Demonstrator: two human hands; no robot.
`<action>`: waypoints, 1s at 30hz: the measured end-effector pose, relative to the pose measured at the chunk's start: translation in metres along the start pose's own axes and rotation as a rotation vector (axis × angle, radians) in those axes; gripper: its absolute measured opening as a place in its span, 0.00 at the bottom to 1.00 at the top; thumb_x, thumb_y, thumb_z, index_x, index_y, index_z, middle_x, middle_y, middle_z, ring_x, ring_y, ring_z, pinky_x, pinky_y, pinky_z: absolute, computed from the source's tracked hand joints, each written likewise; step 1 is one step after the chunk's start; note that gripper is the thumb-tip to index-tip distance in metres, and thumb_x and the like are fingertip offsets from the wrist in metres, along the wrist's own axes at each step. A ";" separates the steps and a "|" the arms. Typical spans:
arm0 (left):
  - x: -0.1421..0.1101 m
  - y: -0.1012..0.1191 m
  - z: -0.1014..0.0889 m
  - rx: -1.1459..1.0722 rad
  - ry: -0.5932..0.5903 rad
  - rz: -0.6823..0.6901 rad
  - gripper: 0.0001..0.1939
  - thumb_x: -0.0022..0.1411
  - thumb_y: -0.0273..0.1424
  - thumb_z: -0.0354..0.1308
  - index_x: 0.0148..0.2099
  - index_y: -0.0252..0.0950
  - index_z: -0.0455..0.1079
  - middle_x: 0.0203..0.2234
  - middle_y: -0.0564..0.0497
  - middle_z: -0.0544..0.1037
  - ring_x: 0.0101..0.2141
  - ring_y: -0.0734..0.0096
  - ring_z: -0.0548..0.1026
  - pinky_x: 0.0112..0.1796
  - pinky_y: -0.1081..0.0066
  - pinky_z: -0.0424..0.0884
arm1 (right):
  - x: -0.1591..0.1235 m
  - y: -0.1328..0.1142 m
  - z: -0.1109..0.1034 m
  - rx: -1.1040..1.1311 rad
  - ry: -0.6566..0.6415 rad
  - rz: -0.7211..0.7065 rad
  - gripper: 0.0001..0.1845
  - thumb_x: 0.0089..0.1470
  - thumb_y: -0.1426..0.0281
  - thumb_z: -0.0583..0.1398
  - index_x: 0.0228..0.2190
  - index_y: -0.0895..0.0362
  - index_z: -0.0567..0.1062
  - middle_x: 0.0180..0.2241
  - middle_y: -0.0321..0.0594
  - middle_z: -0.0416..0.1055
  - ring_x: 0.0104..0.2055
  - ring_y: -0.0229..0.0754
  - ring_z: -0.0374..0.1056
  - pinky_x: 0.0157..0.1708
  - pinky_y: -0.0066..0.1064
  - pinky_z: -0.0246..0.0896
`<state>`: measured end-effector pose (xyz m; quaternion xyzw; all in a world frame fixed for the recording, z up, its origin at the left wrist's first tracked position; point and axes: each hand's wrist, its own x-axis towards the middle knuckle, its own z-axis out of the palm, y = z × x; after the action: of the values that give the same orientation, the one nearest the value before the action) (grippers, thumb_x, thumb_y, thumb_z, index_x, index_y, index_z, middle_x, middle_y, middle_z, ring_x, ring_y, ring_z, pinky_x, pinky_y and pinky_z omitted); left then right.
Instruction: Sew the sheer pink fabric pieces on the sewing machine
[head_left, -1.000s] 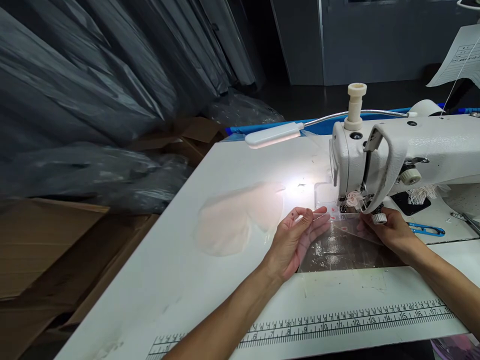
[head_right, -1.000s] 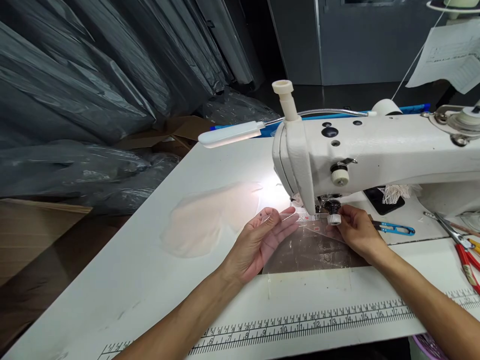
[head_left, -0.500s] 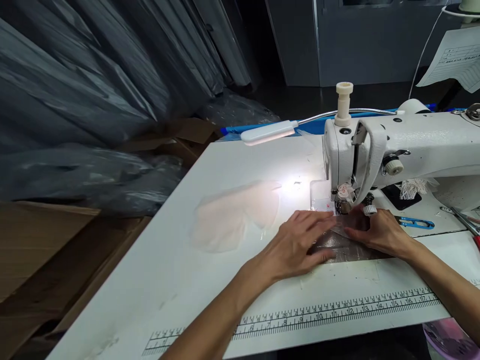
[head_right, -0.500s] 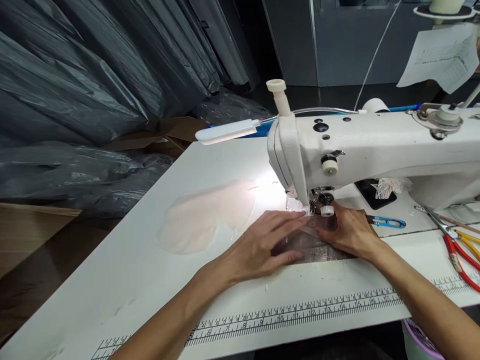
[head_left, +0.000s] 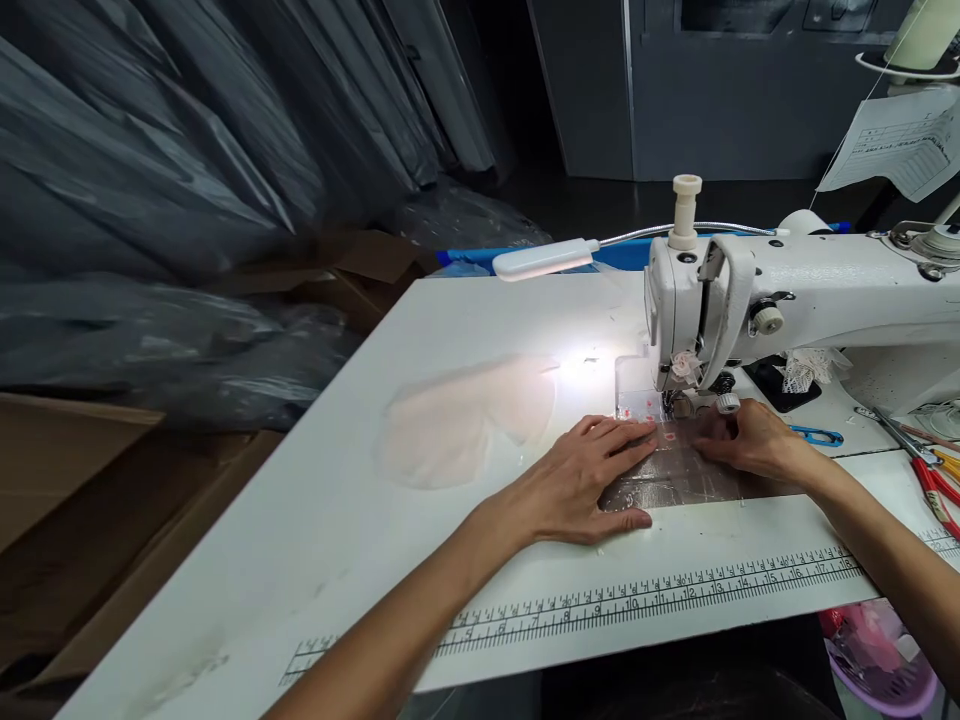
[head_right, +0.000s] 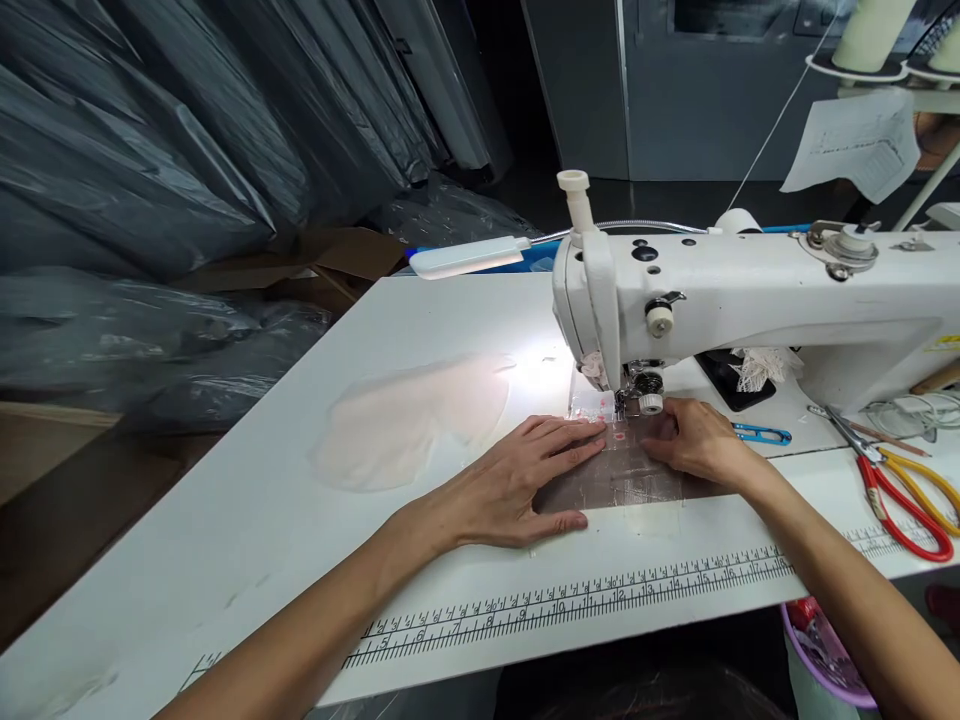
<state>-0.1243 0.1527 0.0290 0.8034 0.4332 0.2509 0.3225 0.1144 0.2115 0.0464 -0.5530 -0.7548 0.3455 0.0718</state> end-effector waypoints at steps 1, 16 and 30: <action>0.000 0.000 0.002 0.002 -0.007 -0.003 0.31 0.48 0.43 0.71 0.55 0.46 0.73 0.59 0.43 0.71 0.59 0.43 0.67 0.62 0.44 0.52 | -0.002 0.000 -0.001 -0.007 -0.008 -0.025 0.08 0.49 0.67 0.63 0.24 0.57 0.70 0.20 0.33 0.63 0.22 0.34 0.57 0.23 0.28 0.49; -0.014 0.005 -0.015 -0.608 0.106 -0.453 0.37 0.49 0.41 0.68 0.59 0.35 0.63 0.32 0.48 0.78 0.28 0.65 0.77 0.27 0.70 0.73 | 0.004 -0.043 0.028 0.630 -0.379 -0.243 0.11 0.60 0.64 0.58 0.39 0.58 0.75 0.34 0.40 0.74 0.35 0.36 0.71 0.37 0.28 0.67; -0.005 0.002 0.006 -0.361 0.384 -0.547 0.28 0.52 0.38 0.67 0.54 0.36 0.67 0.24 0.56 0.77 0.16 0.74 0.72 0.20 0.72 0.71 | 0.002 0.011 0.028 -0.470 0.080 -0.738 0.21 0.63 0.71 0.51 0.55 0.55 0.72 0.43 0.51 0.67 0.41 0.46 0.65 0.42 0.42 0.68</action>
<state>-0.1213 0.1455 0.0259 0.5264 0.6330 0.3739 0.4271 0.1085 0.2023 0.0178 -0.2604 -0.9565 0.0939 0.0916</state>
